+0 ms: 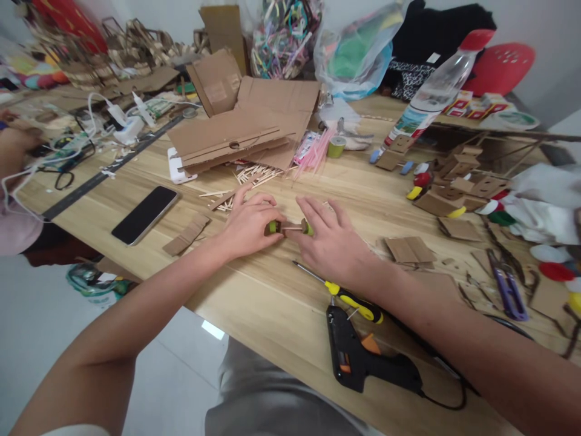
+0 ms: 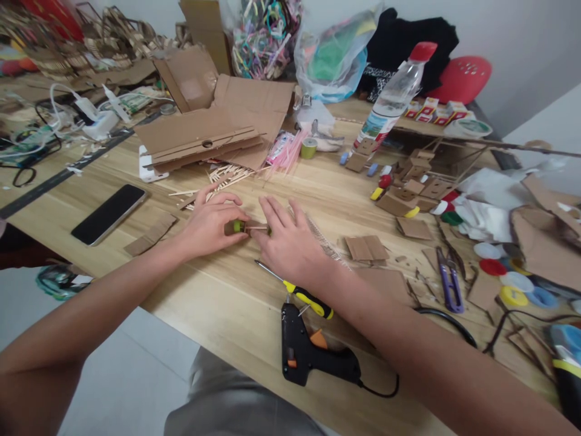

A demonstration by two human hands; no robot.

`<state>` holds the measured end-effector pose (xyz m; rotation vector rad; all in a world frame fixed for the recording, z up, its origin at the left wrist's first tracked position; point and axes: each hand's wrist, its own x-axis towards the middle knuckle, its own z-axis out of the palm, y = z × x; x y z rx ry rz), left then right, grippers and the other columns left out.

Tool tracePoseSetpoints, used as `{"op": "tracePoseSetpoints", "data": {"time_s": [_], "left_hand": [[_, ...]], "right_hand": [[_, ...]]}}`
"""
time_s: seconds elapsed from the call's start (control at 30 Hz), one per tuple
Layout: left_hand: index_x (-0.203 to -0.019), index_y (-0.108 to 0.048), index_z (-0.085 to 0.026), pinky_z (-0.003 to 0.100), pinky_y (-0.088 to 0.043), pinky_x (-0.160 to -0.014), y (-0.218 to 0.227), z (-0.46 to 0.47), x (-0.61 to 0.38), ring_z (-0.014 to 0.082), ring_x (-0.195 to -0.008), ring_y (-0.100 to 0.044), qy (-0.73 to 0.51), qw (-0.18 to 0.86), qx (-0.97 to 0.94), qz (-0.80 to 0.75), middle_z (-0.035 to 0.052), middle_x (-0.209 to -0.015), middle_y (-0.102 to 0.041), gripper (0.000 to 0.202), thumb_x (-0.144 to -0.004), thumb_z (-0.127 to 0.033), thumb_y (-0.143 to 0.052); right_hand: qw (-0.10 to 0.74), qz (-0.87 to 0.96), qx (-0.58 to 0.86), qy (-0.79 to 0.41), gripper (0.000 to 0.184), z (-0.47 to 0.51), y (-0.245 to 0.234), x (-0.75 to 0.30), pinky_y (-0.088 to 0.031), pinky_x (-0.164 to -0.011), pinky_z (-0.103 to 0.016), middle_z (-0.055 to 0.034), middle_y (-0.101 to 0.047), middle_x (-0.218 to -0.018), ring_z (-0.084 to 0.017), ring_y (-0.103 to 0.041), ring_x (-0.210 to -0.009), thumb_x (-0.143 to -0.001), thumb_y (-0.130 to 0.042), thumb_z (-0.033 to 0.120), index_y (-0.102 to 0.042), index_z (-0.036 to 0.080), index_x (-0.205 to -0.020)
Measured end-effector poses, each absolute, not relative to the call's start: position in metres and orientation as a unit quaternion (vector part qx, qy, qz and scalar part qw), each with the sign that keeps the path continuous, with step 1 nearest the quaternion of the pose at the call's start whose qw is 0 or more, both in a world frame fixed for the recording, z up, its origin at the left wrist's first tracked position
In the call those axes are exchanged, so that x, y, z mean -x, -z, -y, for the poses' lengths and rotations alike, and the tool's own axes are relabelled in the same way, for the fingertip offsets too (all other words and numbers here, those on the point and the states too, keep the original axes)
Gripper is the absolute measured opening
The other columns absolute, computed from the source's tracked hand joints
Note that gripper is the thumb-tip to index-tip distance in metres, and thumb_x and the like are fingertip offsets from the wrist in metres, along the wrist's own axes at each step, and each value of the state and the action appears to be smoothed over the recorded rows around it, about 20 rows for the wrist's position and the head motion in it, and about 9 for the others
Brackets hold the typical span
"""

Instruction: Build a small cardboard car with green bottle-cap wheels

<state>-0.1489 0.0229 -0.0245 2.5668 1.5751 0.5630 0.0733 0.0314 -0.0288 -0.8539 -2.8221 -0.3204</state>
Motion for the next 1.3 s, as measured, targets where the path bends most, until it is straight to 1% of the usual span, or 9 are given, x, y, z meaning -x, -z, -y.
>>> {"op": "tracePoseSetpoints", "data": {"time_s": [0.17,0.33,0.57,0.73,0.87,1.0,1.07,1.17,1.3], "left_hand": [[-0.095,-0.082,-0.029,0.065,-0.024,-0.127,0.023,-0.023,0.148,0.0296,-0.119,-0.068,-0.180,0.050,-0.838,-0.513,0.0030,-0.098,-0.082,0.012,-0.086,-0.028,-0.074],[-0.093,-0.081,-0.029,0.064,-0.025,-0.127,0.023,-0.024,0.148,0.0298,-0.117,-0.068,-0.179,0.046,-0.833,-0.522,0.0033,-0.098,-0.082,0.011,-0.085,-0.027,-0.074],[-0.090,-0.082,-0.029,0.065,-0.025,-0.126,0.021,-0.025,0.147,0.0302,-0.118,-0.069,-0.173,0.045,-0.834,-0.523,0.0030,-0.096,-0.082,0.010,-0.083,-0.028,-0.075],[-0.091,-0.082,-0.028,0.069,-0.023,-0.126,0.022,-0.026,0.146,0.0325,-0.121,-0.068,-0.164,0.034,-0.826,-0.538,0.0050,-0.100,-0.082,0.012,-0.082,-0.027,-0.075],[-0.089,-0.081,-0.029,0.064,-0.029,-0.125,0.017,-0.027,0.145,0.0302,-0.117,-0.070,-0.153,0.034,-0.831,-0.534,0.0037,-0.096,-0.082,0.009,-0.082,-0.026,-0.076],[-0.104,-0.081,-0.026,0.064,-0.026,-0.126,0.014,-0.024,0.145,0.0315,-0.120,-0.070,-0.150,0.060,-0.822,-0.547,0.0057,-0.105,-0.083,0.023,-0.082,-0.030,-0.080],[-0.116,-0.078,-0.024,0.065,-0.024,-0.127,0.016,-0.022,0.146,0.0323,-0.124,-0.069,-0.152,0.067,-0.819,-0.550,0.0073,-0.111,-0.083,0.034,-0.082,-0.033,-0.081],[-0.127,-0.073,-0.025,0.063,-0.024,-0.127,0.021,-0.019,0.145,0.0326,-0.128,-0.066,-0.162,0.064,-0.814,-0.554,0.0082,-0.118,-0.082,0.046,-0.083,-0.036,-0.082],[-0.132,-0.068,-0.022,0.064,-0.024,-0.125,0.023,-0.015,0.139,0.0351,-0.128,-0.065,-0.160,0.058,-0.794,-0.584,0.0107,-0.119,-0.081,0.056,-0.082,-0.041,-0.084]], "right_hand": [[0.053,0.951,0.286,0.108,0.051,-0.031,0.032,-0.068,-0.034,-0.121,-0.066,-0.0256,-0.044,-0.167,-0.041,-0.043,-0.154,-0.095,-0.067,0.028,-0.068,0.018,-0.144],[0.024,0.951,0.282,0.124,0.043,-0.029,0.029,-0.058,-0.029,-0.123,-0.069,-0.0254,-0.043,-0.168,-0.041,-0.043,-0.154,-0.098,-0.058,0.024,-0.073,0.011,-0.135],[-0.021,0.943,0.319,0.089,0.051,-0.025,0.020,-0.062,-0.036,-0.119,-0.069,-0.0294,-0.044,-0.165,-0.042,-0.043,-0.154,-0.100,-0.057,0.026,-0.063,0.015,-0.150],[-0.013,0.940,0.331,0.088,0.051,-0.021,0.027,-0.059,-0.029,-0.124,-0.069,-0.0267,-0.039,-0.169,-0.041,-0.039,-0.157,-0.098,-0.058,0.020,-0.064,0.012,-0.148],[-0.017,0.937,0.339,0.088,0.051,-0.021,0.021,-0.058,-0.036,-0.121,-0.067,-0.0274,-0.047,-0.164,-0.040,-0.046,-0.153,-0.096,-0.060,0.017,-0.067,0.015,-0.146],[-0.004,0.936,0.337,0.100,0.046,-0.028,0.006,-0.068,-0.044,-0.115,-0.066,-0.0288,-0.053,-0.159,-0.039,-0.052,-0.149,-0.097,-0.056,0.019,-0.071,0.017,-0.140],[0.013,0.934,0.343,0.098,0.041,-0.033,-0.002,-0.073,-0.042,-0.117,-0.065,-0.0286,-0.050,-0.162,-0.039,-0.051,-0.150,-0.098,-0.053,0.019,-0.076,0.014,-0.132],[0.053,0.934,0.344,0.082,0.035,-0.040,-0.011,-0.073,-0.039,-0.120,-0.064,-0.0223,-0.051,-0.164,-0.037,-0.052,-0.149,-0.098,-0.051,0.018,-0.080,0.018,-0.118],[0.061,0.931,0.355,0.063,0.035,-0.055,-0.014,-0.071,-0.038,-0.119,-0.066,-0.0217,-0.054,-0.162,-0.038,-0.052,-0.147,-0.097,-0.051,0.016,-0.078,0.018,-0.119]]}}
